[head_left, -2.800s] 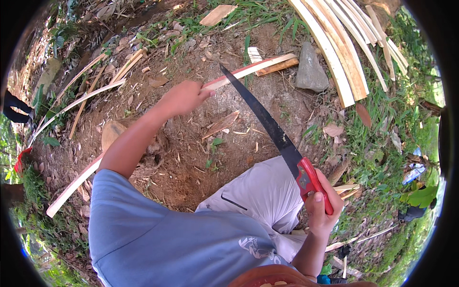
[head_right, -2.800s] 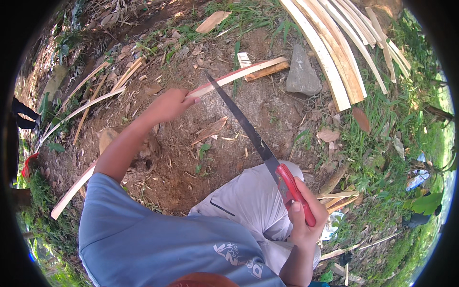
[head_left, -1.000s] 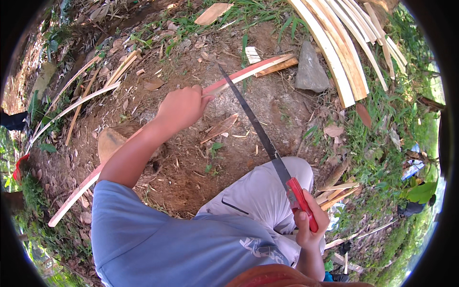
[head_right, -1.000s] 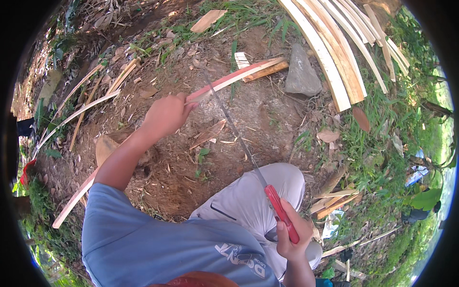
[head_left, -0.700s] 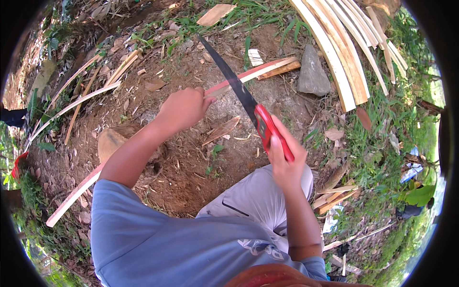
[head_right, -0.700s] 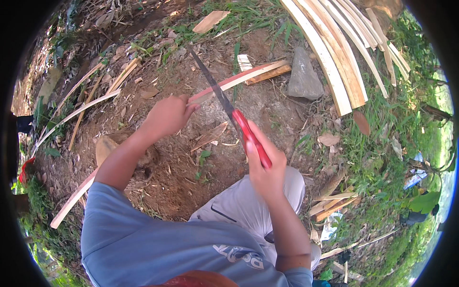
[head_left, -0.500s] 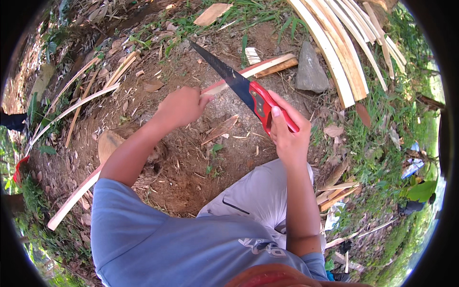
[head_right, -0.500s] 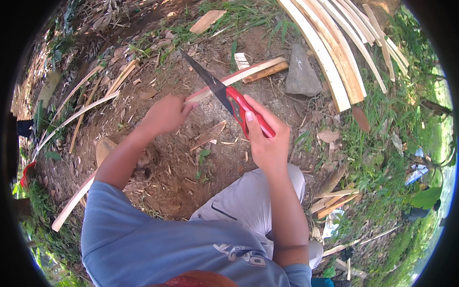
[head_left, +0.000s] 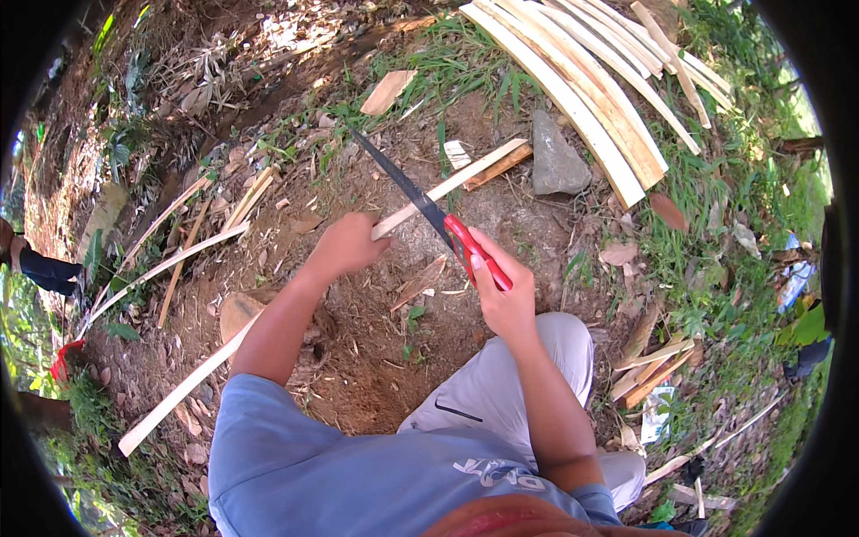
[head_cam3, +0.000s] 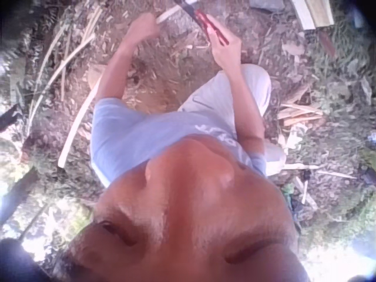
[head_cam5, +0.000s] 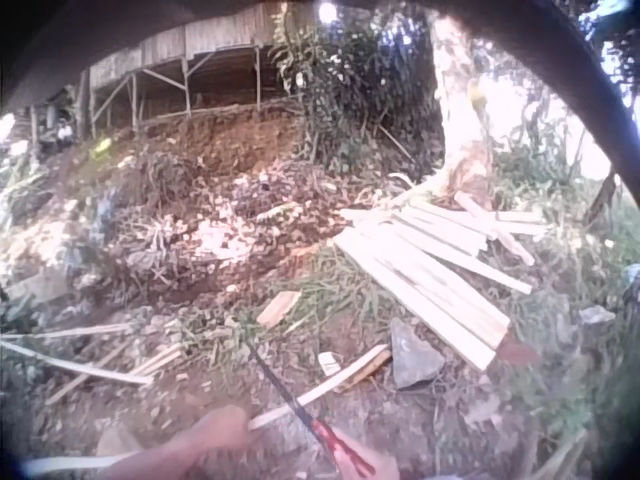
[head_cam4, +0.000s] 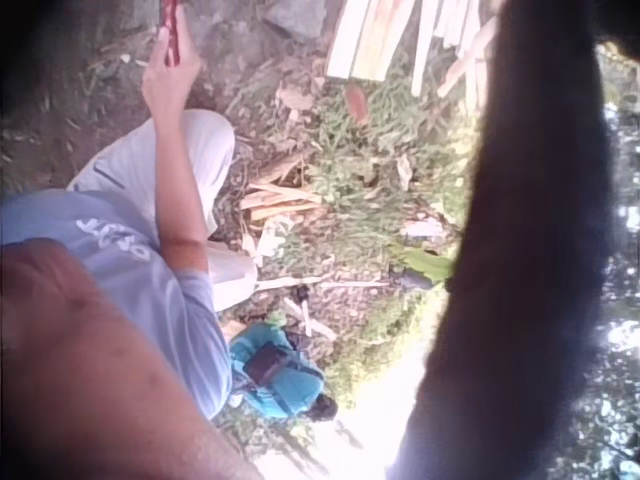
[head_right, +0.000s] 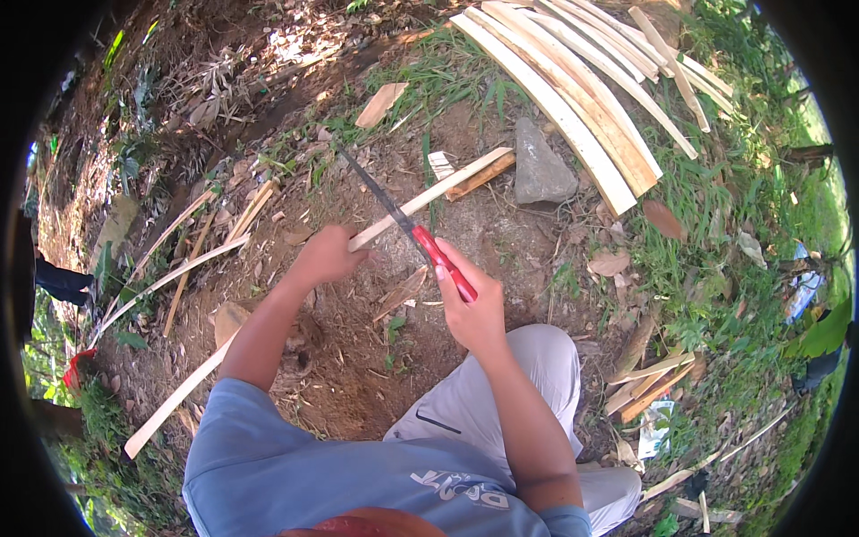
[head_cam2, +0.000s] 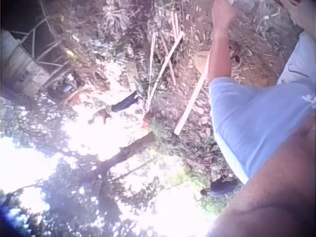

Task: The person uses a red-handled saw to cut thin wooden strips into smaller pieces. They hold the wood against their leg and saw through it, then place the cut pieces on the ground.

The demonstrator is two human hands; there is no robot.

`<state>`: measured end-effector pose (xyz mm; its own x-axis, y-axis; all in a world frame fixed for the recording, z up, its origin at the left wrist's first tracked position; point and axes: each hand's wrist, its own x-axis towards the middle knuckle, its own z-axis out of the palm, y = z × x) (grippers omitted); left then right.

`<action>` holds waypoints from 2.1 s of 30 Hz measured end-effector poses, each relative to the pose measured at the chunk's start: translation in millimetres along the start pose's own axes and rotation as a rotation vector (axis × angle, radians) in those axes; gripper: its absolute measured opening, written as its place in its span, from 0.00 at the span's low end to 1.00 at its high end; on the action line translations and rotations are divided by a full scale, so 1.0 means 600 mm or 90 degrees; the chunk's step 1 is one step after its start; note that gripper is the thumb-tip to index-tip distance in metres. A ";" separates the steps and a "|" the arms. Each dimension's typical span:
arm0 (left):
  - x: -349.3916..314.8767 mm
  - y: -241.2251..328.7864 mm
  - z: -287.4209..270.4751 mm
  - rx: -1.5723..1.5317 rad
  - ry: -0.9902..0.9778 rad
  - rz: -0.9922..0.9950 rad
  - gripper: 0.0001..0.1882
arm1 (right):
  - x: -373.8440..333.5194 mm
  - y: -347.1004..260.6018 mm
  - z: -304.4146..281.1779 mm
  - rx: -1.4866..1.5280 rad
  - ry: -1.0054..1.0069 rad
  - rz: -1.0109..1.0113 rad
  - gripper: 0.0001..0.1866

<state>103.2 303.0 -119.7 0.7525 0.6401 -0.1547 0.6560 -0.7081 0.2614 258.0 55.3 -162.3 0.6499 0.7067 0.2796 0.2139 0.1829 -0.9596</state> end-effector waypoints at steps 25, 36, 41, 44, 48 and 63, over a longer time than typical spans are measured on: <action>0.008 -0.011 0.001 -0.063 -0.050 0.012 0.23 | -0.464 -0.146 -0.342 -0.149 0.303 0.005 0.31; -0.024 0.019 0.017 0.120 0.121 0.073 0.27 | -0.517 -0.135 -0.342 0.089 0.472 0.004 0.30; -0.048 0.040 0.066 0.193 0.242 0.037 0.19 | -0.535 -0.143 -0.352 0.043 0.464 0.066 0.29; -0.062 0.058 0.069 0.122 0.262 0.009 0.17 | -0.547 -0.132 -0.359 -0.024 0.498 0.097 0.32; -0.068 0.082 0.060 -0.041 0.248 -0.023 0.17 | -0.559 -0.129 -0.359 -0.067 0.501 0.141 0.33; -0.022 0.043 0.022 -0.307 -0.108 -0.014 0.18 | -0.450 -0.156 -0.301 0.014 0.313 0.125 0.37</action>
<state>110.9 272.3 -123.7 0.7634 0.5681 -0.3074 0.6013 -0.4512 0.6594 194.0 -275.9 -142.2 0.9427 0.3258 0.0714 0.0419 0.0967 -0.9944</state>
